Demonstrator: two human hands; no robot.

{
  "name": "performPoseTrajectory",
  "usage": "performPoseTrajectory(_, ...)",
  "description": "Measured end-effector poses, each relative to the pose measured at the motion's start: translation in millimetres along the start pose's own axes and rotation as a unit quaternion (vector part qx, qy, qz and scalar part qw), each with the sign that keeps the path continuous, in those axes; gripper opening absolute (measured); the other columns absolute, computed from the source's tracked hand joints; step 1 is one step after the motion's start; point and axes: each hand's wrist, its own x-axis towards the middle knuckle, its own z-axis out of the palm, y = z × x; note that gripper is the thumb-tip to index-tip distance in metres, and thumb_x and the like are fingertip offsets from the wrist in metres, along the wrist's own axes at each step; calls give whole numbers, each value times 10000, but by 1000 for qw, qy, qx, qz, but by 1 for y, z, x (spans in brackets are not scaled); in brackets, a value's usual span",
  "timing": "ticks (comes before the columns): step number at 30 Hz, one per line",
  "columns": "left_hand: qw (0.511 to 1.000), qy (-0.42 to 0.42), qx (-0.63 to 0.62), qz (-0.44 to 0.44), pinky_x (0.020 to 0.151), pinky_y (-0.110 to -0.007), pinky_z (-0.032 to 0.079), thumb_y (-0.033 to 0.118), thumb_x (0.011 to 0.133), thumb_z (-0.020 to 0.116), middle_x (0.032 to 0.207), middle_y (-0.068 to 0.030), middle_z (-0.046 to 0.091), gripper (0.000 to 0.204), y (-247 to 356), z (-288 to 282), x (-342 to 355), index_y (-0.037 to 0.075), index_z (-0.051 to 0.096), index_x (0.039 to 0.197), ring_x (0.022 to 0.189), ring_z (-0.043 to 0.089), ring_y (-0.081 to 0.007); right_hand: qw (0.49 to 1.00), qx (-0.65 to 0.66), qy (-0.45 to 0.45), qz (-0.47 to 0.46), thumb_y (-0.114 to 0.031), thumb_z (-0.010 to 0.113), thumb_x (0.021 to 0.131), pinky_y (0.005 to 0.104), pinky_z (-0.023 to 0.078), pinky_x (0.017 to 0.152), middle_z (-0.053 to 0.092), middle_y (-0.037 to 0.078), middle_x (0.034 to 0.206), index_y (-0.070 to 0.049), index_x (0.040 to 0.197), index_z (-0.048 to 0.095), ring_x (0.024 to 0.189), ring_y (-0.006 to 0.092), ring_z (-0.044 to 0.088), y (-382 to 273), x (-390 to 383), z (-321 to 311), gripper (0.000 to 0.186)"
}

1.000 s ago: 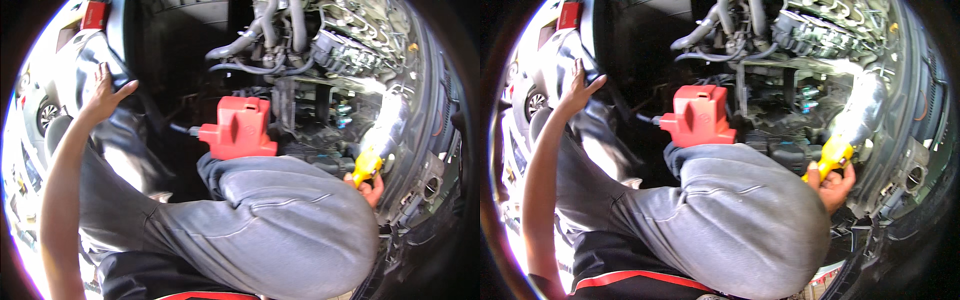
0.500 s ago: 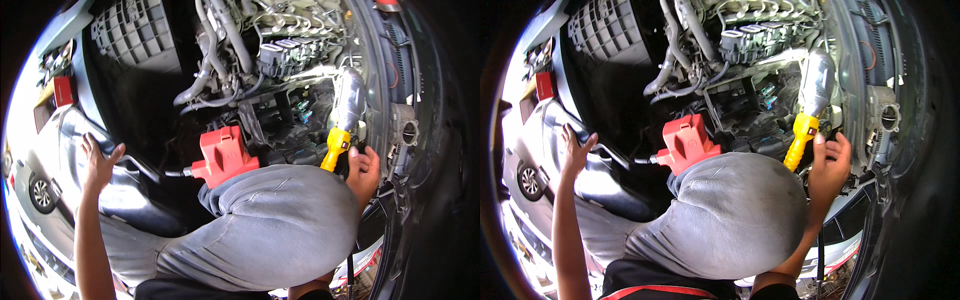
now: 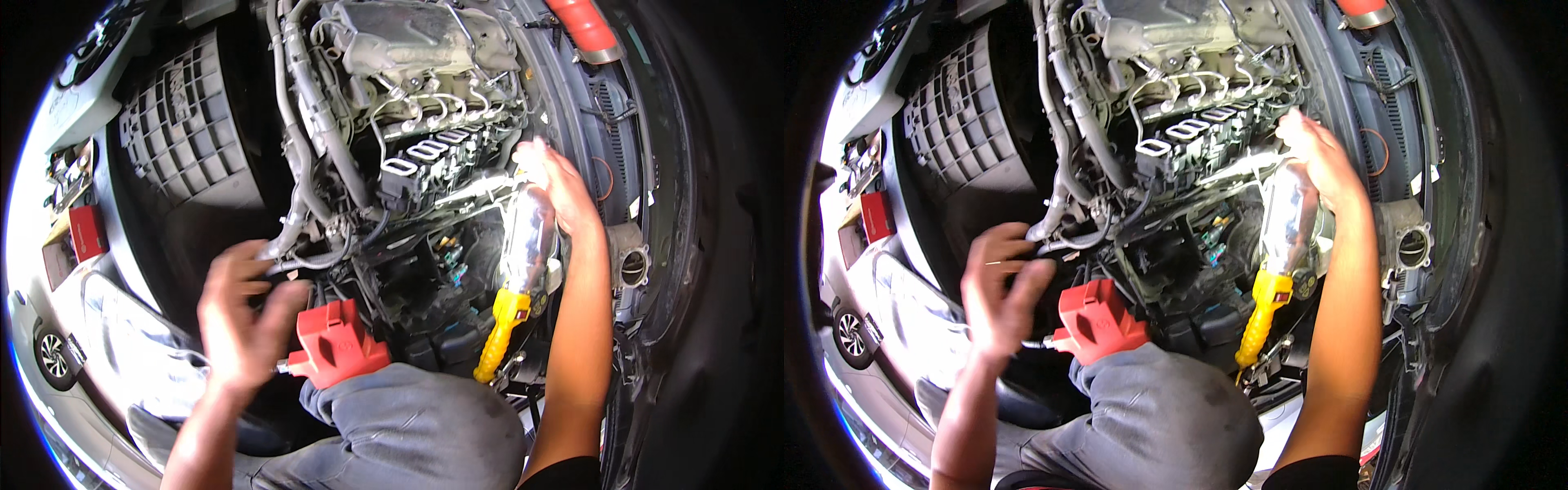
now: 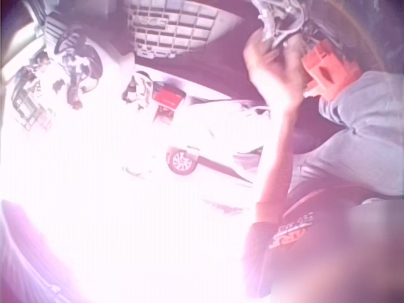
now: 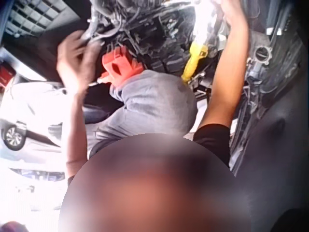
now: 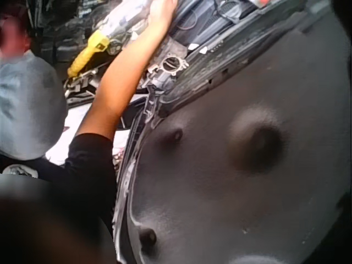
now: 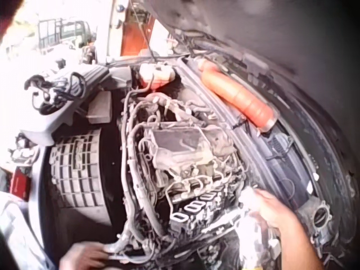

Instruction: The person removes a black plastic intake manifold from a car engine, then repositions and reinstalls it. They use a yellow power tool to loosen and tighten fasteners, and a wrench to adjust components within the engine bay.

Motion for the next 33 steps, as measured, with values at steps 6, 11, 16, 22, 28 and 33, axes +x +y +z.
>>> performPoseTrajectory(6,920,-205,-247,-226,926,-319,539,369,937,784,1161,-182,666,631,40,129,85,-108,547,1276,1026,661,-188,967,-236,-89,36,-160,627,923,273,450,868,677,25,1018,-9,1069,689,942,129,581,30,77,-8,219)
performPoseTrajectory(11,831,-301,-366,-291,901,-313,548,469,992,691,1123,-14,630,500,31,140,104,70,584,1275,949,602,-105,960,-246,-58,123,-145,585,976,276,466,891,698,41,1042,50,1129,670,981,133,600,1,73,7,262)
performPoseTrajectory(16,861,-305,-309,-266,800,-238,415,443,999,695,958,25,598,449,23,141,108,31,637,1168,842,501,-73,962,-145,158,-167,-274,714,965,382,509,1010,693,204,1258,30,1329,616,1188,273,661,-43,-88,29,484)
performPoseTrajectory(22,948,-180,-147,-217,601,-355,420,437,943,750,671,-37,511,521,27,154,101,-29,581,785,657,436,-132,875,-352,309,120,-449,944,684,442,519,785,595,128,1002,-33,1180,578,907,306,612,10,-234,108,743)
performPoseTrajectory(28,944,-238,-119,-197,774,-360,519,428,867,822,838,-150,683,556,31,151,104,-77,600,936,791,612,-198,901,-342,257,76,-268,764,902,506,523,873,625,222,1146,21,1269,573,1042,434,639,57,-263,127,505)
performPoseTrajectory(33,934,-249,-137,-217,796,-323,547,342,864,842,928,-167,739,529,37,148,103,-83,581,1039,847,673,-179,893,-345,277,82,-235,668,969,515,471,962,579,251,1192,42,1324,538,1112,449,590,44,-259,93,468)
